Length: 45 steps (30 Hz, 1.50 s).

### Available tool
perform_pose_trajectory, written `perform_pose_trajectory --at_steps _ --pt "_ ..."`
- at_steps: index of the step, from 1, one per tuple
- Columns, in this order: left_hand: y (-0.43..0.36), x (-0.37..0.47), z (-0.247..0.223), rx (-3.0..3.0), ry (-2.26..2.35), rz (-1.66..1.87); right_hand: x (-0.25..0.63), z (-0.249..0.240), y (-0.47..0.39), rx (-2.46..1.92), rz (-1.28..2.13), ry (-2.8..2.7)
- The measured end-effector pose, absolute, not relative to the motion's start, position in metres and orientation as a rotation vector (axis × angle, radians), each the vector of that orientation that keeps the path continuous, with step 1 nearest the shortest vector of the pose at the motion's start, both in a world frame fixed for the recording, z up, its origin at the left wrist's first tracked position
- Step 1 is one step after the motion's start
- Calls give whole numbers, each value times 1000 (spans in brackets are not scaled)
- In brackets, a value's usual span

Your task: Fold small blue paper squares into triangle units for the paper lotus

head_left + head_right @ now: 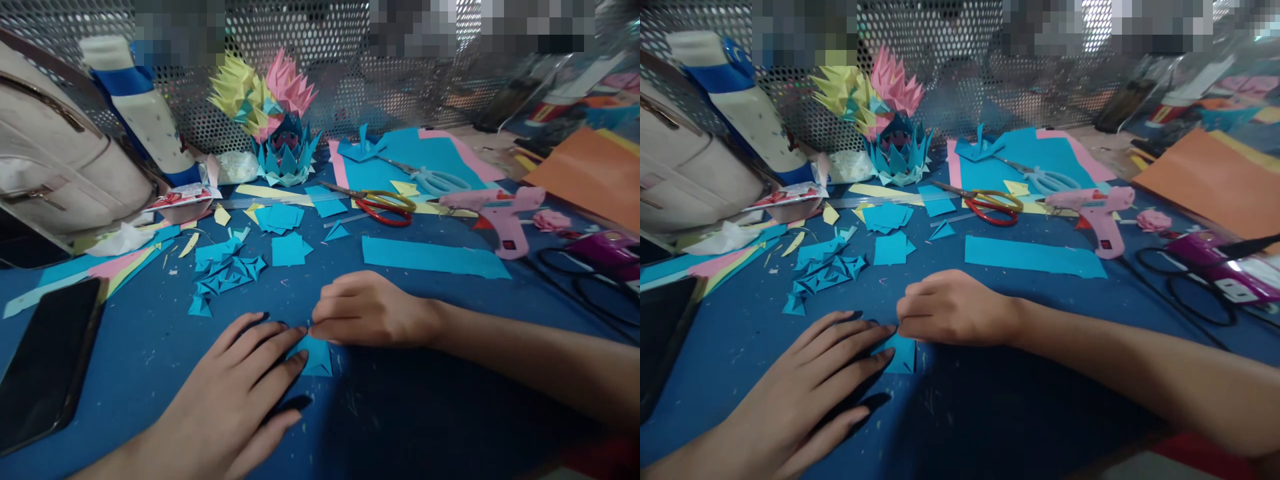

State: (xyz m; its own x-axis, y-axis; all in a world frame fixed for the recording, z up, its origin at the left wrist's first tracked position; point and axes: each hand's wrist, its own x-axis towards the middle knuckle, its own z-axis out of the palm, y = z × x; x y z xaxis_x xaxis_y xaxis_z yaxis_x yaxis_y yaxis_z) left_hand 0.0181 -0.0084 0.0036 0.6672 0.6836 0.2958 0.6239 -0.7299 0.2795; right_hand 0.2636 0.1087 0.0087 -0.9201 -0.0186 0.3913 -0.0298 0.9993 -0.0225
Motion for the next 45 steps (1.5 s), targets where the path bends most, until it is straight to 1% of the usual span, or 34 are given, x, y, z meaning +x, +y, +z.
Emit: perform_pose_trajectory --at_steps 7,14,21,24,29,33,38,41,45 --pt "-7 18 5 2753 1061 577 262 13 107 61 -15 -2773" --pt "-5 18 9 2917 1005 463 263 13 107 64 3 -2793" --pt "-3 17 15 3018 914 360 264 26 115 -6 147 -2907" --pt "-4 17 15 3043 918 369 264 33 117 -25 274 -2928" --pt "-7 20 11 3083 945 389 258 24 108 -277 528 -2823" --pt "-8 20 9 2995 975 466 253 15 98 -518 603 -2774" --pt "-9 17 6 2851 1048 495 249 16 91 -666 682 -2745" --pt "-8 16 5 2810 1073 539 248 16 89 -677 712 -2700" --pt "-7 16 5 2833 1039 559 249 11 85 -589 706 -2619"
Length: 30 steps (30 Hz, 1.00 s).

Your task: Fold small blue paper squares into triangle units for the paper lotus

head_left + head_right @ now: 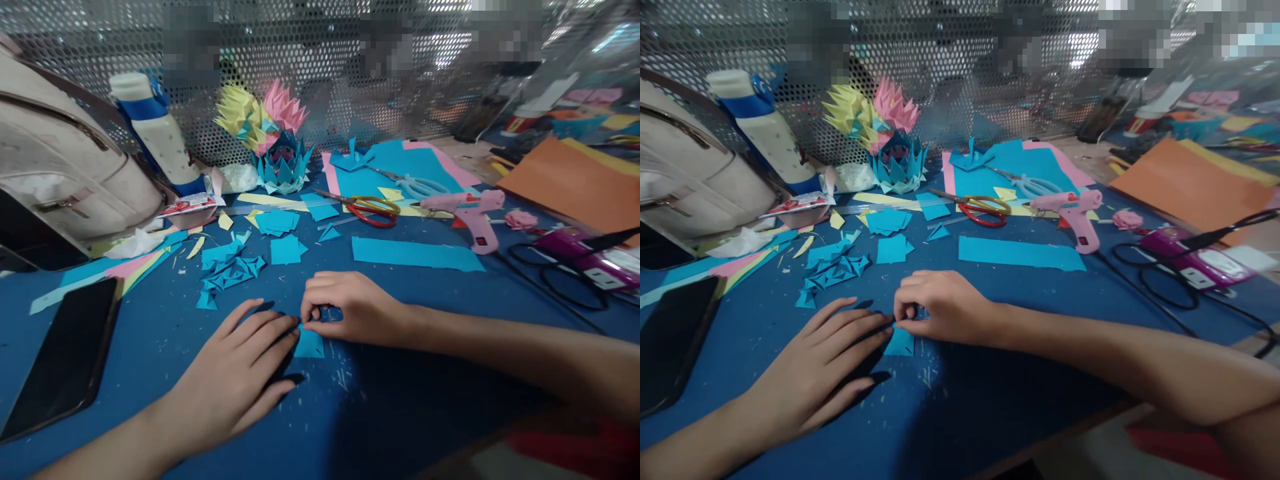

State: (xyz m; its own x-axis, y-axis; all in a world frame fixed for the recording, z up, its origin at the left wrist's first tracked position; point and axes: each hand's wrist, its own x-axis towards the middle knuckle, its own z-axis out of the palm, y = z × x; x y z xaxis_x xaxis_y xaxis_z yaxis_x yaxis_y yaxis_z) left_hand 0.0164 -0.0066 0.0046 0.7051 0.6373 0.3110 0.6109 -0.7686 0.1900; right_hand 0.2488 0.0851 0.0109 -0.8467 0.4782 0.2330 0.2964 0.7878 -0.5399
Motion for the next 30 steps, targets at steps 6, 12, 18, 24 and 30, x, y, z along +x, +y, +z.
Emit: perform_pose_trajectory --at_steps 6,12,18,24,30 --pt "-5 16 6 2904 963 556 255 15 93 -205 236 -2826" --pt "-4 14 6 2998 891 470 262 25 114 47 298 -2873" --pt "-2 15 11 3001 876 406 261 31 114 79 325 -2890" --pt "0 16 13 2909 881 448 259 18 112 26 478 -2778" --pt "1 21 4 2941 975 602 255 6 111 -222 756 -2646"
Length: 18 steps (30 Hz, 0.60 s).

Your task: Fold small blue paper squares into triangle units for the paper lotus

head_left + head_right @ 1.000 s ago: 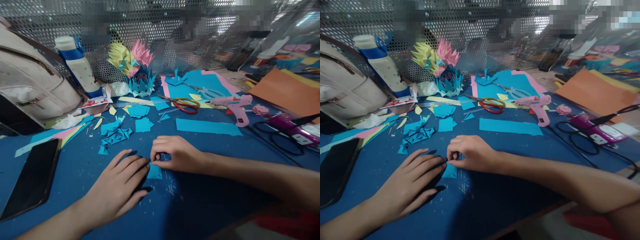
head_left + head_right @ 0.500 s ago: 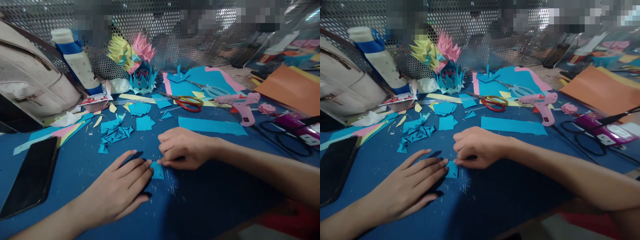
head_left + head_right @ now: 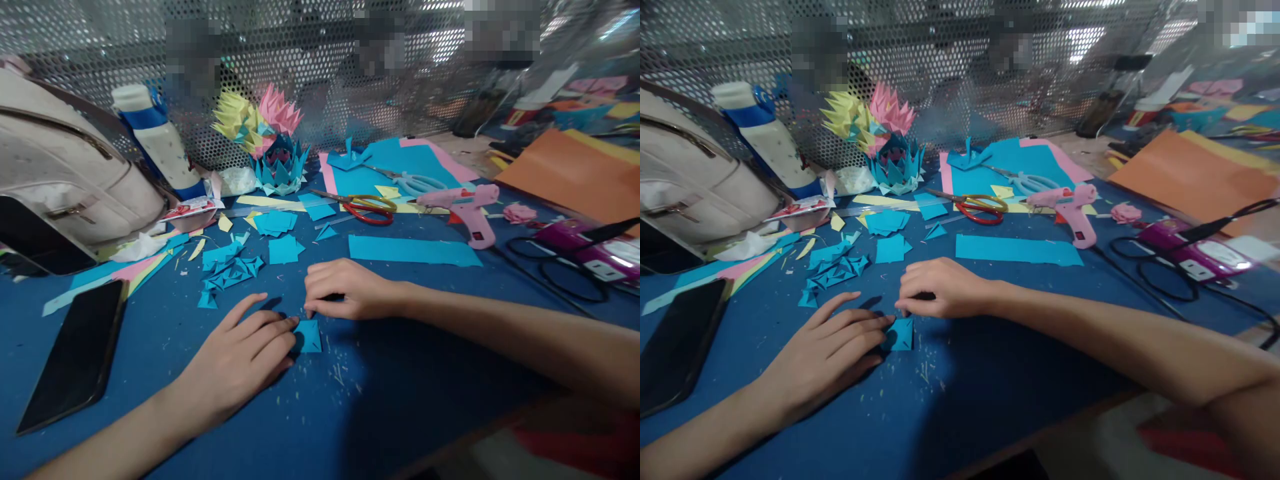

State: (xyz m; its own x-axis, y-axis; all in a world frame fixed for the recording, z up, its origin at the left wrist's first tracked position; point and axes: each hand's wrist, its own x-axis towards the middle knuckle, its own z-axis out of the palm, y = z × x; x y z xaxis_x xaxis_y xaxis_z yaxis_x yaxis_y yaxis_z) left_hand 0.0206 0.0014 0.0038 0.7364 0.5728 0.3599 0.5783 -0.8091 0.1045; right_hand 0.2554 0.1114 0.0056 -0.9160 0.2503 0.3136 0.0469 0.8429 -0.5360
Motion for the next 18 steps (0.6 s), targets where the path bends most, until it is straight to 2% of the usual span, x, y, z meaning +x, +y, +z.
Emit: perform_pose_trajectory --at_steps 11,18 --pt "5 22 8 -2745 -870 -723 255 5 111 -181 761 -2645" --pt "7 26 14 -2717 -1417 -631 255 7 110 -139 749 -2643"
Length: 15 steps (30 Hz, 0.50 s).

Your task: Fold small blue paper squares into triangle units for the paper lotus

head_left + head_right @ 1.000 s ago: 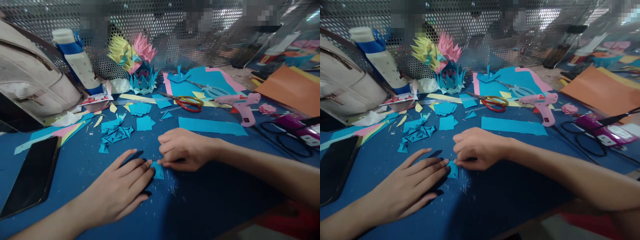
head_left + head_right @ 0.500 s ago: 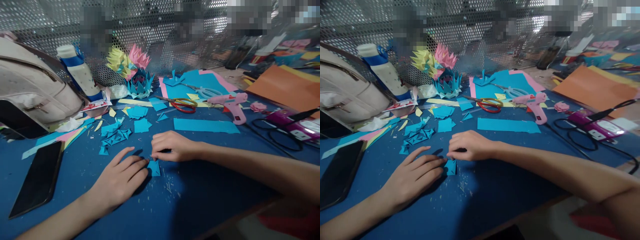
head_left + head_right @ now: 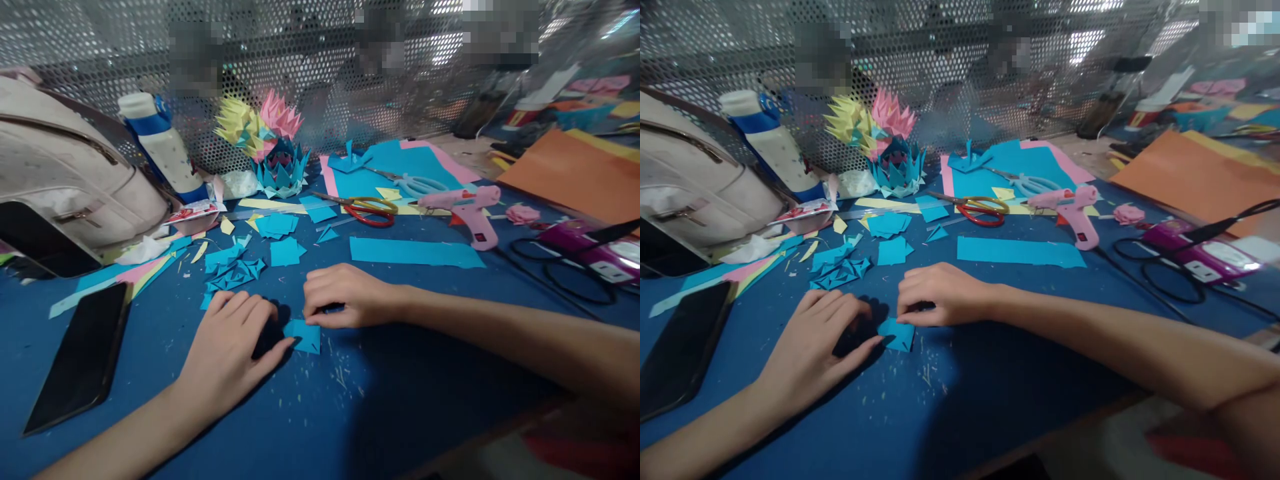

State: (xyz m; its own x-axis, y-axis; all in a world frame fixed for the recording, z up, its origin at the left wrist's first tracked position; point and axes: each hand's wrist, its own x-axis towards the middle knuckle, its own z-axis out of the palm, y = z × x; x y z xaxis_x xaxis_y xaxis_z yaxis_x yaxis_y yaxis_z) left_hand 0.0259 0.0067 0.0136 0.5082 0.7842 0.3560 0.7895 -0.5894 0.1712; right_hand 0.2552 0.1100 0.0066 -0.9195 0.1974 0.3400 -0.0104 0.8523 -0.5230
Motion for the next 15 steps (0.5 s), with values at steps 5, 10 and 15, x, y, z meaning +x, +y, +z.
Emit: perform_pose_trajectory --at_steps 5,10,15 --pt "11 36 14 -2869 -1714 -652 255 6 110 -107 723 -2633" --pt "14 37 17 -2894 -1756 -709 256 5 110 -79 683 -2620" --pt "18 30 17 -2893 -1761 -761 257 5 108 -26 541 -2670"
